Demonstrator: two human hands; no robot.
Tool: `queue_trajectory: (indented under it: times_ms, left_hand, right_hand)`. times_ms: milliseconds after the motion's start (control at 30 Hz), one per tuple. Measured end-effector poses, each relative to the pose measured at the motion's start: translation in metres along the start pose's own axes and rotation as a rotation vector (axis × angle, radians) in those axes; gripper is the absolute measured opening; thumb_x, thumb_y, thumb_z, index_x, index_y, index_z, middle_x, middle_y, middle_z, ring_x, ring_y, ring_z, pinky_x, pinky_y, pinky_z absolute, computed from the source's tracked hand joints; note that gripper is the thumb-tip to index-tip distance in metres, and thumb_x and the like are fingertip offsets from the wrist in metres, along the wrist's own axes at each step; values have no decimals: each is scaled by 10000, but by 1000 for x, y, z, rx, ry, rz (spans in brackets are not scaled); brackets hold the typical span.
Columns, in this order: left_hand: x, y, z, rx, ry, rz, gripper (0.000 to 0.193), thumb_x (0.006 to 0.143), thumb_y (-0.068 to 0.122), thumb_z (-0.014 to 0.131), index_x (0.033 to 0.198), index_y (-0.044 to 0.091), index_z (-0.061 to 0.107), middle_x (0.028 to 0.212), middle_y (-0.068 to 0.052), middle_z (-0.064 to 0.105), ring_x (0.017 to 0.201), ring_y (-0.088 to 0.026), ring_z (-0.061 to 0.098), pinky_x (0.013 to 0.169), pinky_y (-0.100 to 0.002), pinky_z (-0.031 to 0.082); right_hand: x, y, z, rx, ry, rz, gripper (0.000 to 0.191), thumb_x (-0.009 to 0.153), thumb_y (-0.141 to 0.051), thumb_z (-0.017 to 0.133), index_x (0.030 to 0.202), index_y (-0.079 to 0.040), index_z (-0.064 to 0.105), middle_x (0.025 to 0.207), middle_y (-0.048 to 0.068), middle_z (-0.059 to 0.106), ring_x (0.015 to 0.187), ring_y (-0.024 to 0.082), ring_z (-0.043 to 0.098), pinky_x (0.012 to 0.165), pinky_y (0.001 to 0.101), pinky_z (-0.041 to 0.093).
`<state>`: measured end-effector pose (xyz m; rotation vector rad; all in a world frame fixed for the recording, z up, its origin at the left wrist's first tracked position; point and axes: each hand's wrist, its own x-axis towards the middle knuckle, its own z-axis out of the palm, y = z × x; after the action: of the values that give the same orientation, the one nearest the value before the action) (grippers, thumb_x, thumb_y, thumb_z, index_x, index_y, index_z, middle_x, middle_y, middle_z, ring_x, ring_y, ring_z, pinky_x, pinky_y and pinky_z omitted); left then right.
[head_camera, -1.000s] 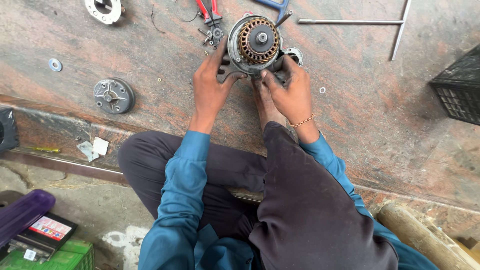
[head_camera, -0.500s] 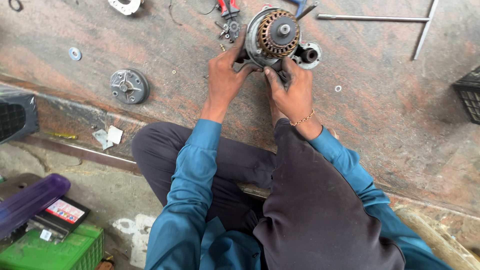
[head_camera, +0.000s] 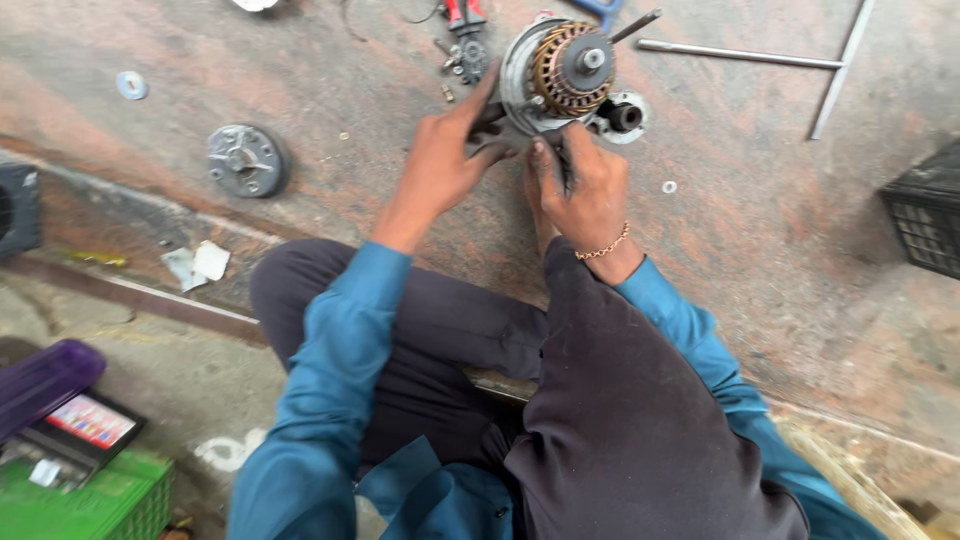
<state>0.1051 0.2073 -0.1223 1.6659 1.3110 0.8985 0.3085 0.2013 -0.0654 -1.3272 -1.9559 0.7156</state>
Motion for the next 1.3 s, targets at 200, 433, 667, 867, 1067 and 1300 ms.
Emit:
queue_trajectory:
  times_ms: [200,433,667,867,1067,1300]
  left_hand:
    - [-2,5,2,-163,-1,-144,867,880,74,854,1592,214,379,1333,-166,719,1110,-245,782,967,-384,641]
    - [-1,5,10,-206,84,-97,750,946,14,792,1577,232,450,1300,-147,758,1199,-232,769,1030,-365,634]
    - [-1,5,14,-131,90,-125,762,928,-13,789,1565,235,452,1300,-136,745,1194,-226,762,1027,-373,616]
    - [-4,2,15,-167,82,-94,762,940,-29,773,1576,218,434,1374,-151,704,1250,-262,726,1068,-389,605]
    - [-2,3,8,-204,57,-115,750,931,-42,760,1568,203,447,1351,-168,711,1262,-272,716,1073,-396,590]
    - [-3,4,9,-143,71,-100,724,924,-21,778,1546,203,484,1373,-164,698,1263,-264,712,1080,-400,581]
  right_hand:
    - [-3,5,-1,10,-38,109,142,999,-72,739,981,6,622,820,196,690,728,387,702,620,434,508]
    - [-1,7,0,34,-20,49,137,996,-60,744,1000,2,623,861,197,683,771,391,701,641,428,518]
    - [6,-6,8,-193,-100,14,133,953,-85,761,1018,-28,660,794,200,677,695,422,659,589,494,484]
    - [6,-5,11,-162,-47,-35,120,977,-68,735,1068,-32,665,834,201,698,719,409,682,612,474,515]
    - [-4,3,6,51,35,45,126,1016,-58,704,1039,14,603,830,212,672,763,407,700,628,443,514]
    - [-4,5,5,101,-23,123,136,1032,-75,712,1010,5,604,823,199,694,725,382,708,602,433,508]
